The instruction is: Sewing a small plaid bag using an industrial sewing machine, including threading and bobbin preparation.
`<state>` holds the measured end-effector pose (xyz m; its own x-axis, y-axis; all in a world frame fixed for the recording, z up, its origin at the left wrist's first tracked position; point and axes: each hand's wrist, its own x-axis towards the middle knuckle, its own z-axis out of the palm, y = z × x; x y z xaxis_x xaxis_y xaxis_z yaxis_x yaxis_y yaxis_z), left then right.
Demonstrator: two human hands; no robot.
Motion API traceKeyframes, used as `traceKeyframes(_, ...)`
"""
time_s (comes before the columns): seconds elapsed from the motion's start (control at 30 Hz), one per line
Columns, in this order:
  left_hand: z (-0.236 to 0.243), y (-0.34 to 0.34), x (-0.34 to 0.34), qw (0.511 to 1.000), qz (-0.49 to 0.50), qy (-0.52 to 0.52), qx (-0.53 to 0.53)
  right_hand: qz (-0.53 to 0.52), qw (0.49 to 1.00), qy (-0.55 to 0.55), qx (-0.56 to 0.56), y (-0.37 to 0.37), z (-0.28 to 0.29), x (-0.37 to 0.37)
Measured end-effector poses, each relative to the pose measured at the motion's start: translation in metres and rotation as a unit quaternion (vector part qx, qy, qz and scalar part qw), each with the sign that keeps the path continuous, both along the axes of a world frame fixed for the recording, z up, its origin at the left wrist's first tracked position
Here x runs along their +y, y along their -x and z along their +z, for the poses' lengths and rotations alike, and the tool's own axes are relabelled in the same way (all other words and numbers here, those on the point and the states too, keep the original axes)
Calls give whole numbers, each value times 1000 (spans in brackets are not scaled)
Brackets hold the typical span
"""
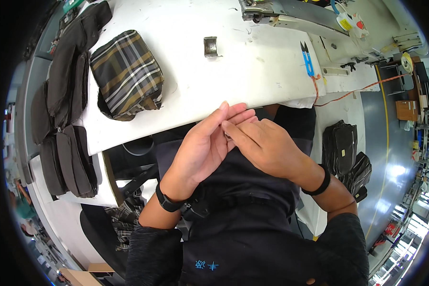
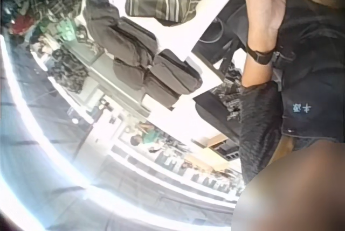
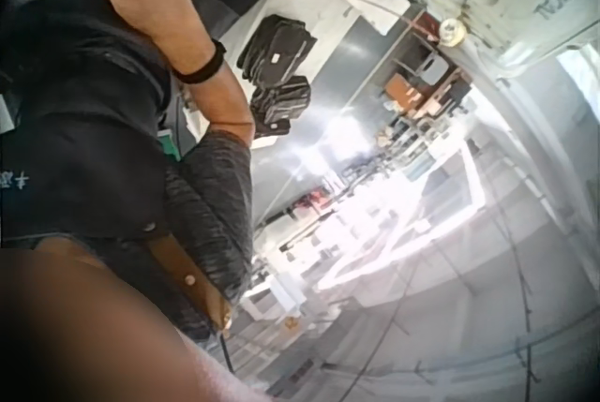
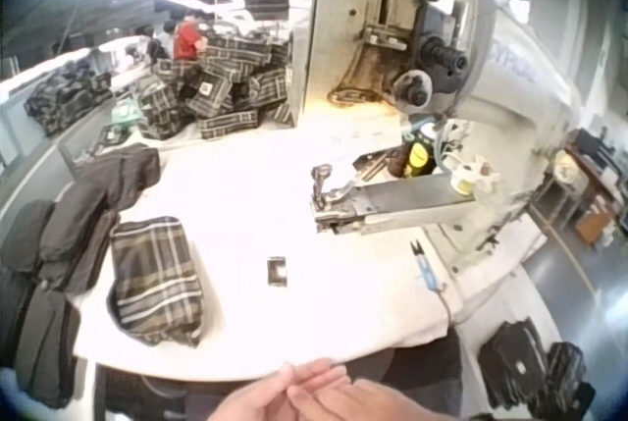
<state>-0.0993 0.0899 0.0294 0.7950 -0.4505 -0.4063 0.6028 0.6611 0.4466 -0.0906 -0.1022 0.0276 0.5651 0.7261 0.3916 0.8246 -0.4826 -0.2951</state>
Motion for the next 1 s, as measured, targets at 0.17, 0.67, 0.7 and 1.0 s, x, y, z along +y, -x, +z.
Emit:
traceKeyframes(0.17,10,9,-3,994,-20,-85,-63,3,996,-74,-41,-1,-9,-7)
traceKeyframes(0.67,-9,10,-2,981,93,-132,-110,-153,940,-211,220,-14,18,-15)
traceKeyframes(0.7,-10,9,1,984,69,-116,-112,-154,949,-182,208,-17,19,-19)
traceKeyframes(1.0,-9,11,4,981,32,-135,-135,-104,949,-159,252,-31,44,-19)
